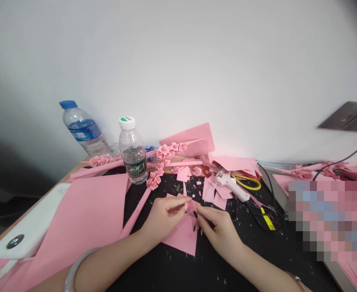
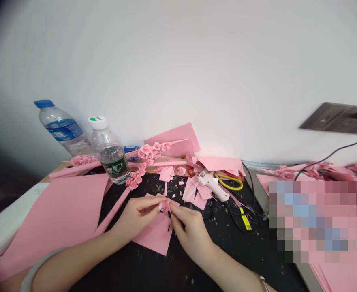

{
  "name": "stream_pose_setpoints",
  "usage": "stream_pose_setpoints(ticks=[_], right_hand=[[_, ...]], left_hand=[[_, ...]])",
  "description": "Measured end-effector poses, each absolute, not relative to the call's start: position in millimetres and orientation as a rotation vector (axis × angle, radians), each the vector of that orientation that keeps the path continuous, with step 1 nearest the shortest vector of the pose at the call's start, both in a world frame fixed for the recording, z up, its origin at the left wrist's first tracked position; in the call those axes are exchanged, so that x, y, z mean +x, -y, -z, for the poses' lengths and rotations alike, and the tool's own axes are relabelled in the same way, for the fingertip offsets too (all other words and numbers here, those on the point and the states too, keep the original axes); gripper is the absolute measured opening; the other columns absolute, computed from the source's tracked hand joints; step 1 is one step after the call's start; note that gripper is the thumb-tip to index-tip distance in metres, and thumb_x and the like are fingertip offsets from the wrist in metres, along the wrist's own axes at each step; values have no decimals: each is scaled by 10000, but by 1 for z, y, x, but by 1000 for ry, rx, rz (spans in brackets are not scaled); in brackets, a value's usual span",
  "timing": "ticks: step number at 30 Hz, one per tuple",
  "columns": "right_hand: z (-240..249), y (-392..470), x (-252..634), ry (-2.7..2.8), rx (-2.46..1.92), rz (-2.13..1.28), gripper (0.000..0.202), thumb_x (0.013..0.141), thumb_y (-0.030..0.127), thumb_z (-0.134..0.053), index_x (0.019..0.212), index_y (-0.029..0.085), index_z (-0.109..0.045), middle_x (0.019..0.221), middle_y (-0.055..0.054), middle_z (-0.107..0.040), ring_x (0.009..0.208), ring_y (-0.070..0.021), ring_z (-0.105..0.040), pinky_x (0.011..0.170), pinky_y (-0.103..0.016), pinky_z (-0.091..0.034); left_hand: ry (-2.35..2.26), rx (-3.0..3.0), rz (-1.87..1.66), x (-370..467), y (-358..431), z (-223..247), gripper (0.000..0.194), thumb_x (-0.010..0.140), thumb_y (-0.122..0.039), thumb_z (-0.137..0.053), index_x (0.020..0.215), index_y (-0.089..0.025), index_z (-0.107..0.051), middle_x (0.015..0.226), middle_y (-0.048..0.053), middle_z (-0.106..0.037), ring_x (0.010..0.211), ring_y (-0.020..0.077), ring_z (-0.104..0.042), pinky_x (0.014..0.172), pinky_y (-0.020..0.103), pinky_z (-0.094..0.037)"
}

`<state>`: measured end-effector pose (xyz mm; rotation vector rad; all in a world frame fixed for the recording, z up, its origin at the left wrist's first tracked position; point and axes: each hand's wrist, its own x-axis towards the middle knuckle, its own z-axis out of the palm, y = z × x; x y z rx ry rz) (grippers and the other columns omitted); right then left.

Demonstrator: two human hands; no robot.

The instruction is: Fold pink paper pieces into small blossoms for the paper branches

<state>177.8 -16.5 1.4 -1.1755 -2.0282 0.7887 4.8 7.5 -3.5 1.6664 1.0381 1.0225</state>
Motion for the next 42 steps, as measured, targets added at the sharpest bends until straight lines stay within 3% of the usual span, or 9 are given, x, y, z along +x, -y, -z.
stream_pose_setpoints(ticks=[8,12,17,22,25,28,30,42], right_hand=[[-2,18,175,1989,-1168,-803,221,859,146,-395,868,169,-615,613,-14,-568,557,-128,-529,564,-220,-420],[-4,19,174,1852,-1193,-1005,236,858,161,-392,924,168,-618,595,2,-557,525,-116,-515,536,-217,-424],[-2,18,172,1606,-1224,-1269,227,861,248,-421,914,145,-617,541,18,-531,470,-106,-486,480,-212,-410],[-1,14,175,1519,-1244,-1238,270,870,340,-421,929,147,-599,485,53,-426,417,-89,-393,426,-199,-329],[-2,13,178,1526,-1249,-1190,258,866,341,-433,933,156,-601,518,51,-396,443,-86,-354,419,-196,-285],[-3,14,179,1572,-1228,-1191,236,853,327,-458,915,161,-614,560,34,-428,482,-89,-368,443,-200,-300],[-3,15,178,1592,-1218,-1221,233,850,324,-462,913,162,-617,569,30,-441,487,-89,-376,444,-199,-310],[-7,16,174,1489,-1211,-1401,232,821,334,-466,939,155,-556,551,49,-464,407,-62,-358,397,-187,-297]], left_hand=[[-1065,1616,-1079,6,-6,5,301,722,-47,-493,937,-154,-673,933,49,-689,848,175,-639,771,264,-511],[-1080,1686,-1095,4,-5,3,242,759,-103,-511,873,-192,-704,951,46,-687,884,186,-620,824,302,-481],[-1080,1695,-1094,4,-6,3,242,748,-114,-535,897,-204,-703,975,53,-672,923,197,-602,850,318,-466],[-890,1453,-994,5,-6,-1,294,747,-169,-561,1035,-159,-622,1052,86,-619,966,202,-585,846,305,-473],[-814,1262,-948,4,-7,-1,263,815,-277,-505,1041,-163,-572,943,71,-645,851,180,-621,761,296,-499],[-800,1196,-822,4,-7,1,272,860,-376,-412,920,-156,-562,646,20,-622,584,145,-612,550,249,-491],[-799,1245,-772,5,-7,4,301,857,-400,-412,822,-144,-567,574,3,-585,486,119,-568,479,219,-454],[-805,1357,-684,6,-5,5,373,836,-426,-435,690,-130,-610,586,42,-637,508,138,-595,542,246,-479]])
